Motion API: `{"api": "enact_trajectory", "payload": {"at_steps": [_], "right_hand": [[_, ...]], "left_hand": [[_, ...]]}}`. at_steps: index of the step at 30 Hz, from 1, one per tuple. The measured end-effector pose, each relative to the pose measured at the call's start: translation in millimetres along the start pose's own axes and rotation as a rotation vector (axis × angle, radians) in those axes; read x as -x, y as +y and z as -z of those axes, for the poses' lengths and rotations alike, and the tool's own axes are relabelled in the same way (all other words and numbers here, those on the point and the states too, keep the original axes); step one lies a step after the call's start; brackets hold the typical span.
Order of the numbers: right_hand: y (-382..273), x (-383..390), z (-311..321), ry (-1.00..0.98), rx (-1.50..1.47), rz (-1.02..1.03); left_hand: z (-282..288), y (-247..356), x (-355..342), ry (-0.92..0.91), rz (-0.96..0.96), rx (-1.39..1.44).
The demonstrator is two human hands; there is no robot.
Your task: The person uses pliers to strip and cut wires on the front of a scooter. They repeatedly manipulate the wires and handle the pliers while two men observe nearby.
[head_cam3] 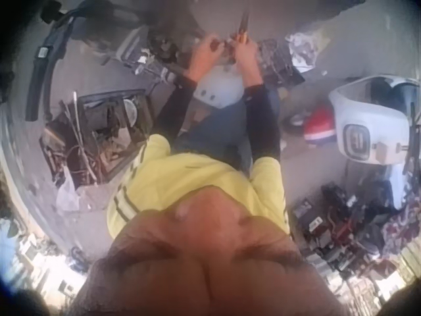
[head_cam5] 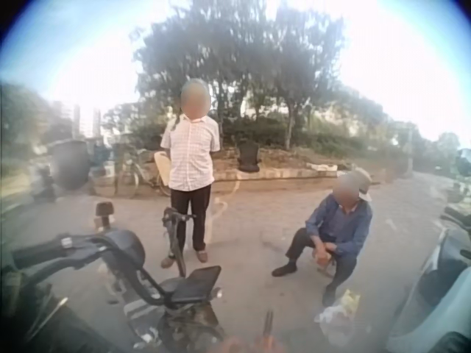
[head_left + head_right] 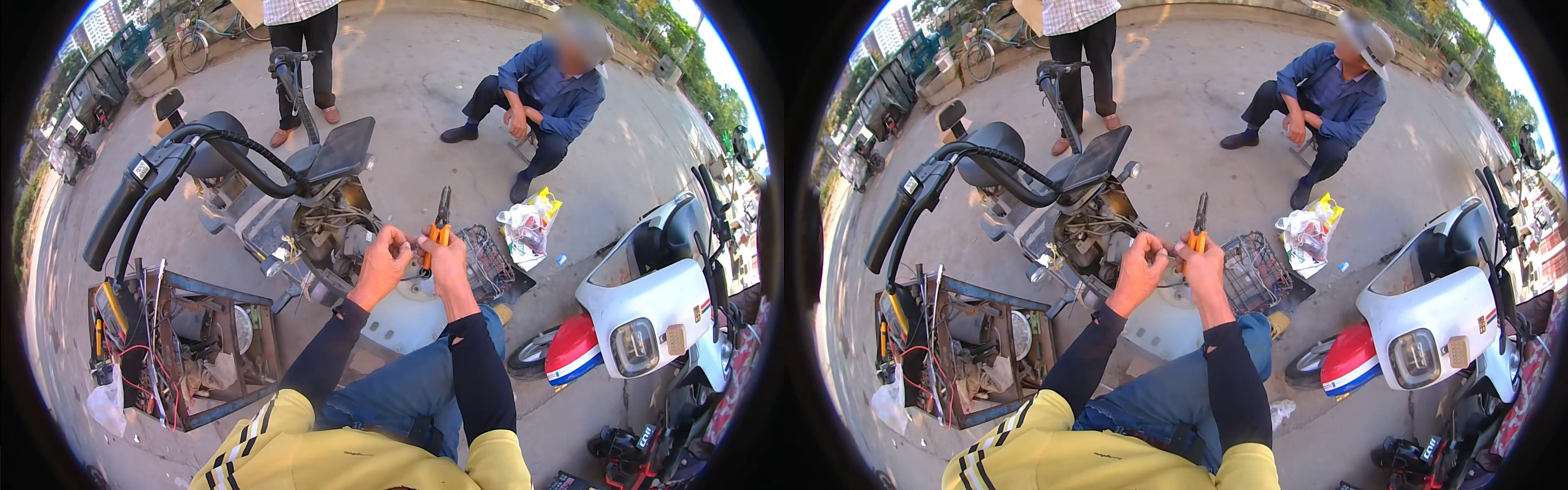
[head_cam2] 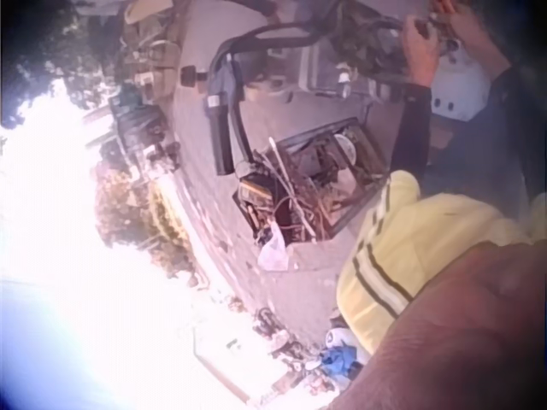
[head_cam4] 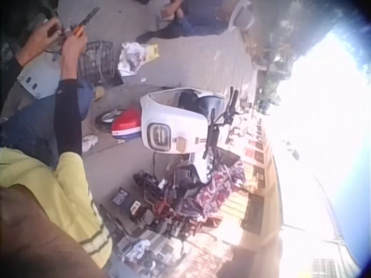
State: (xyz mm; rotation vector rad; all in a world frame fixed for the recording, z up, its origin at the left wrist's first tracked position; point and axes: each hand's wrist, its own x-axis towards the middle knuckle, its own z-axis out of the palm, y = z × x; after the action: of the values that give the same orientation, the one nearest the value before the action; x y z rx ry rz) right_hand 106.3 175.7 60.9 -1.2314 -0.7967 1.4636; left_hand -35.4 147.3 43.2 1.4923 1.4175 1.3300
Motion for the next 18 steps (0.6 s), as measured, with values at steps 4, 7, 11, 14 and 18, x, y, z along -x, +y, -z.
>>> {"api": "enact_trajectory", "payload": {"at_steps": [4, 7, 11, 14, 18], "right_hand": [[3, 1, 1, 0.005, 0.097, 0.071], [2, 0, 1, -0.008, 0.092, 0.088], [7, -5, 4, 0.000, 0.136, 0.135], [7, -3, 2, 0.016, 0.161, 0.124], [14, -7, 5, 0.013, 0.071, 0.069]], "left_hand": [[-5, -4, 1, 0.049, 0.005, 0.088], [-4, 6, 2, -0.049, -0.042, -0.045], [-4, 2, 3, -0.047, 0.014, -0.068], [-3, 1, 3, -0.044, 0.085, -0.039], [-1, 1, 2, -0.034, 0.061, -0.020]]}}
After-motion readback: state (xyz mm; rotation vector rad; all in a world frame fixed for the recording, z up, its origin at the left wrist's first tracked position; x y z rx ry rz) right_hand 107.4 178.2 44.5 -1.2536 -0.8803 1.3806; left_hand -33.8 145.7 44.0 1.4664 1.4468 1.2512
